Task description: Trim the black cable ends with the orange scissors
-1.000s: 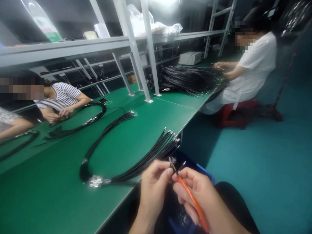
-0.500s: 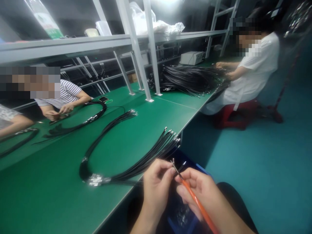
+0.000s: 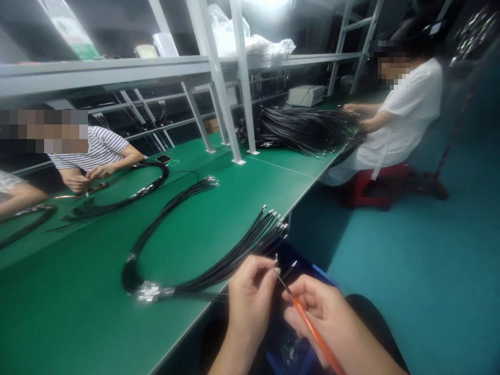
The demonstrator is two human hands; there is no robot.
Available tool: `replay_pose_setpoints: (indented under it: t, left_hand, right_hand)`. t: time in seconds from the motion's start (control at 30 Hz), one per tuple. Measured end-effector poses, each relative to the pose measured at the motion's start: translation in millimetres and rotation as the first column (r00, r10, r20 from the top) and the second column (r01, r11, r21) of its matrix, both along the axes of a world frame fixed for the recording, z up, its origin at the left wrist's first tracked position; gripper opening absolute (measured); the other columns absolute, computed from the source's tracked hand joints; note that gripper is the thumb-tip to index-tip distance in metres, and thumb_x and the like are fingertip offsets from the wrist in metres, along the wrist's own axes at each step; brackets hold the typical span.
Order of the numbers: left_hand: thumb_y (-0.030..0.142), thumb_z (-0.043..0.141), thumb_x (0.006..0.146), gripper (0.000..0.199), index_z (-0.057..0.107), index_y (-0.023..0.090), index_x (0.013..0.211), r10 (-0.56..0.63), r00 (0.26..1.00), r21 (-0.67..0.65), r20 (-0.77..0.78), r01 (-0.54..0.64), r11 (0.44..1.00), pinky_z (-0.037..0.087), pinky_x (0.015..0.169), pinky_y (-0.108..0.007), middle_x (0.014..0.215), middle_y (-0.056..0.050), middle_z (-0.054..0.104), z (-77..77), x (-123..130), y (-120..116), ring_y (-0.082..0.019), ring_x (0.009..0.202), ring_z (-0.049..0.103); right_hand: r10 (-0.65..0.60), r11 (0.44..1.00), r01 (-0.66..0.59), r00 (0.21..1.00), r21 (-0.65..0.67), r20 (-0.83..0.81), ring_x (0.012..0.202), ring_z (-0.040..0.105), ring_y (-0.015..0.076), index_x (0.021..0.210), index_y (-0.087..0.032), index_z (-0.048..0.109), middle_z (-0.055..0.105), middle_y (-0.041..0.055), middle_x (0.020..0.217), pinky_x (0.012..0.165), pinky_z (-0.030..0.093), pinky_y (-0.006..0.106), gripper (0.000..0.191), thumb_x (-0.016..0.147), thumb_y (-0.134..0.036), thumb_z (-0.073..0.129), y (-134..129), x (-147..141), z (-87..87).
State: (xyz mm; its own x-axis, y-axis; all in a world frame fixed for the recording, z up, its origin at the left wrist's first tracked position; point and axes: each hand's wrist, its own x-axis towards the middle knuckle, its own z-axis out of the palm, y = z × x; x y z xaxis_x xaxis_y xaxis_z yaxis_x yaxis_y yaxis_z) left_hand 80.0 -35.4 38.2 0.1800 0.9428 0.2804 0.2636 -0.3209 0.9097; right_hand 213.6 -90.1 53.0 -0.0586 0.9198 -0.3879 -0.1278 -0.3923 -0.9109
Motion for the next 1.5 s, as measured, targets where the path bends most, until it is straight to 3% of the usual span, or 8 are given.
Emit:
replay_pose_setpoints:
  t: [0.13, 0.3, 0.5, 0.8, 1.0, 1.1, 1.23, 1.5]
  left_hand:
    - [0.016, 0.058, 0.085, 0.006, 0.061, 0.02, 0.081, 0.005, 0.994, 0.061, -0.106, 0.002, 0.998, 0.044, 0.063, -0.023, 0.075, 0.002, 0.061, 3.5, 2.0, -1.0, -0.013, 0.068, 0.057]
    - [0.015, 0.059, 0.084, 0.009, 0.058, 0.018, 0.076, -0.006, 0.986, 0.184, -0.165, 0.036, 0.982, 0.042, 0.059, -0.024, 0.072, 0.001, 0.058, 5.9, 8.1, -4.7, -0.014, 0.065, 0.054]
    - [0.015, 0.057, 0.086, 0.013, 0.054, 0.018, 0.074, 0.006, 0.972, 0.273, -0.235, 0.06, 0.96, 0.04, 0.059, -0.026, 0.071, 0.0, 0.056, 4.5, 11.1, -6.2, -0.015, 0.065, 0.053]
    - [0.011, 0.056, 0.084, 0.012, 0.055, 0.017, 0.074, 0.084, 0.957, 0.386, -0.276, 0.03, 0.922, 0.037, 0.059, -0.027, 0.069, -0.002, 0.055, 1.3, 16.3, -8.5, -0.017, 0.065, 0.051]
    - [0.015, 0.06, 0.083, 0.012, 0.056, 0.017, 0.071, -0.012, 0.991, 0.1, -0.13, 0.025, 0.995, 0.039, 0.058, -0.023, 0.068, 0.001, 0.055, 7.2, 8.1, -0.1, -0.014, 0.062, 0.051]
    - [0.016, 0.062, 0.081, 0.011, 0.057, 0.017, 0.071, -0.082, 0.997, -0.037, -0.01, 0.082, 0.996, 0.038, 0.056, -0.022, 0.066, 0.002, 0.055, 13.9, 1.8, 6.2, -0.013, 0.061, 0.049]
    - [0.018, 0.066, 0.078, 0.011, 0.057, 0.016, 0.071, -0.14, 0.981, -0.143, 0.134, 0.159, 0.977, 0.036, 0.055, -0.021, 0.066, 0.002, 0.054, 19.9, -4.3, 10.0, -0.012, 0.061, 0.047]
    - [0.021, 0.068, 0.077, 0.014, 0.057, 0.015, 0.071, -0.187, 0.953, -0.194, 0.237, 0.235, 0.952, 0.037, 0.055, -0.022, 0.067, 0.0, 0.055, 21.7, -6.8, 7.5, -0.013, 0.061, 0.046]
  right_hand:
    - [-0.205, 0.97, 0.199, 0.978, 0.138, 0.031, 0.063, 0.054, 0.01, 0.092, -0.018, 0.052, 0.059, -0.0012, 0.075, 0.058, 0.044, 0.02, 0.029, 0.07, -0.023, 0.07, -1.7, 5.7, -3.1]
    - [-0.4, 0.867, 0.431, 0.901, 0.249, -0.168, 0.075, 0.058, 0.013, 0.099, -0.021, 0.047, 0.062, 0.0015, 0.085, 0.064, 0.047, 0.021, 0.042, 0.067, -0.031, 0.074, 12.2, 3.7, -1.5]
    - [-0.432, 0.844, 0.501, 0.846, 0.19, -0.313, 0.05, 0.047, 0.0073, 0.091, -0.021, 0.047, 0.06, -0.0019, 0.073, 0.045, 0.036, 0.018, 0.04, 0.061, -0.022, 0.075, 22.8, -2.9, -4.1]
    - [-0.478, 0.827, 0.535, 0.832, 0.174, -0.282, 0.072, 0.057, 0.0109, 0.09, -0.019, 0.047, 0.059, -0.0024, 0.074, 0.069, 0.047, 0.021, 0.04, 0.062, -0.021, 0.076, 23.7, -8.0, 2.8]
    - [-0.361, 0.89, 0.372, 0.928, 0.264, -0.093, 0.075, 0.058, 0.0118, 0.097, -0.02, 0.053, 0.062, 0.0, 0.084, 0.07, 0.046, 0.022, 0.037, 0.068, -0.022, 0.074, 14.3, 7.6, 5.2]
    - [-0.05, 0.979, 0.074, 0.991, 0.189, -0.127, 0.064, 0.054, 0.0103, 0.092, -0.015, 0.058, 0.063, 0.0025, 0.076, 0.056, 0.039, 0.019, 0.033, 0.064, -0.022, 0.076, 8.7, 26.0, 7.6]
    - [0.276, 0.961, -0.265, 0.9, 0.08, -0.336, 0.048, 0.037, 0.005, 0.092, -0.011, 0.058, 0.059, 0.0026, 0.066, 0.045, 0.022, 0.019, 0.041, 0.063, -0.033, 0.076, 10.1, 41.9, 4.0]
    - [0.291, 0.955, -0.29, 0.87, 0.064, -0.399, 0.048, 0.036, 0.004, 0.095, -0.012, 0.06, 0.058, 0.0024, 0.07, 0.046, 0.018, 0.02, 0.039, 0.067, -0.035, 0.076, 18.1, 38.3, -4.2]
